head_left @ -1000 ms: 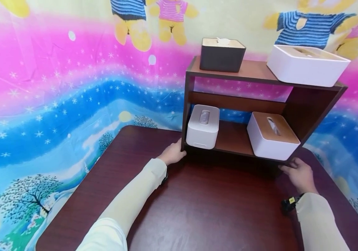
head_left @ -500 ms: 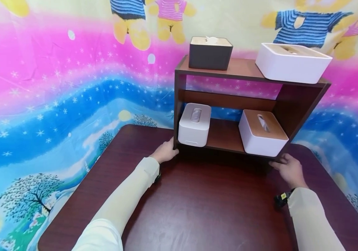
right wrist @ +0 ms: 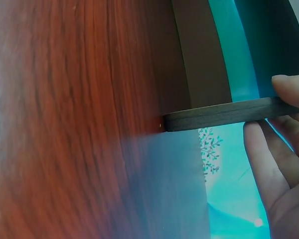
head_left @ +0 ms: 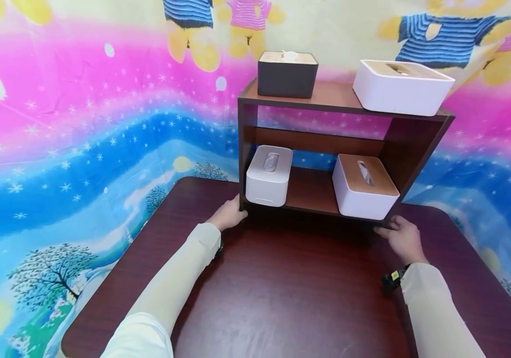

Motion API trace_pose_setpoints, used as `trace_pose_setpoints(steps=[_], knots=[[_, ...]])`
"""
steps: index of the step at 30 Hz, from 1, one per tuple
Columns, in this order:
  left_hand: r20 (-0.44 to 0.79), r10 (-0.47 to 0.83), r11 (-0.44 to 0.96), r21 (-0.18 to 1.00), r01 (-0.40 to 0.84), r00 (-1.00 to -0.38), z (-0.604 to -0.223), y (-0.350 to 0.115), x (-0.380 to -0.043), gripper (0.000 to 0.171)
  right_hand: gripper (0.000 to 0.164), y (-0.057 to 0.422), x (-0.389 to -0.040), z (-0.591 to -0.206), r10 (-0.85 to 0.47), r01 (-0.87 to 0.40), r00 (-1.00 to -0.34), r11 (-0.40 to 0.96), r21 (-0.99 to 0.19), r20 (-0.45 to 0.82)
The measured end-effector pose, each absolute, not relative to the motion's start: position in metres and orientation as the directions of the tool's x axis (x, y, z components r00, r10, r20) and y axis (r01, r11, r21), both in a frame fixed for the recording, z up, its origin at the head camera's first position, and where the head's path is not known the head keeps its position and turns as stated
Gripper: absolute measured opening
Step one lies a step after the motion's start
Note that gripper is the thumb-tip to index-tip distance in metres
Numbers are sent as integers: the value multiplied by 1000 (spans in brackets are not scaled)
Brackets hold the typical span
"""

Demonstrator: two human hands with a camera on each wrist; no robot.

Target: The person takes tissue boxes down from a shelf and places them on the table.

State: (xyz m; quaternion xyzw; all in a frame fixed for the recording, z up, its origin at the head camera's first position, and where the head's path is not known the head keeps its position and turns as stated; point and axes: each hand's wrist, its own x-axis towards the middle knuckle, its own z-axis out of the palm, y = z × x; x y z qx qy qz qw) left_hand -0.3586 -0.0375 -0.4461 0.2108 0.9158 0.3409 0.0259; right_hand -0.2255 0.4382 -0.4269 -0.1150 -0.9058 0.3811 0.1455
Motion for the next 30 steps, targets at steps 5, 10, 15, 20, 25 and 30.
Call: trace_pose_setpoints(steps=[5, 10, 15, 20, 25, 30], knots=[[97, 381, 686, 637, 351, -920, -447, -42, -359, 59, 45, 432, -231, -427, 308, 94, -936, 679, -728, 167], [99, 367, 694, 634, 343, -925, -444, -48, -357, 58, 48, 426, -235, -423, 304, 102, -941, 677, -729, 151], [114, 365, 695, 626, 352, -924, -442, -54, -357, 58, 46, 422, -238, -421, 278, 75, -947, 682, -727, 163], [111, 395, 677, 636, 371, -912, -444, -55, -358, 58, 43, 421, -237, -425, 291, 97, -944, 693, -715, 154], [119, 384, 671, 645, 365, -916, -447, -56, -363, 55, 42, 419, -237, -428, 300, 102, -939, 705, -701, 165], [132, 364, 674, 646, 359, -922, -449, -55, -364, 54, 47, 417, -235, -426, 309, 100, -937, 687, -720, 165]])
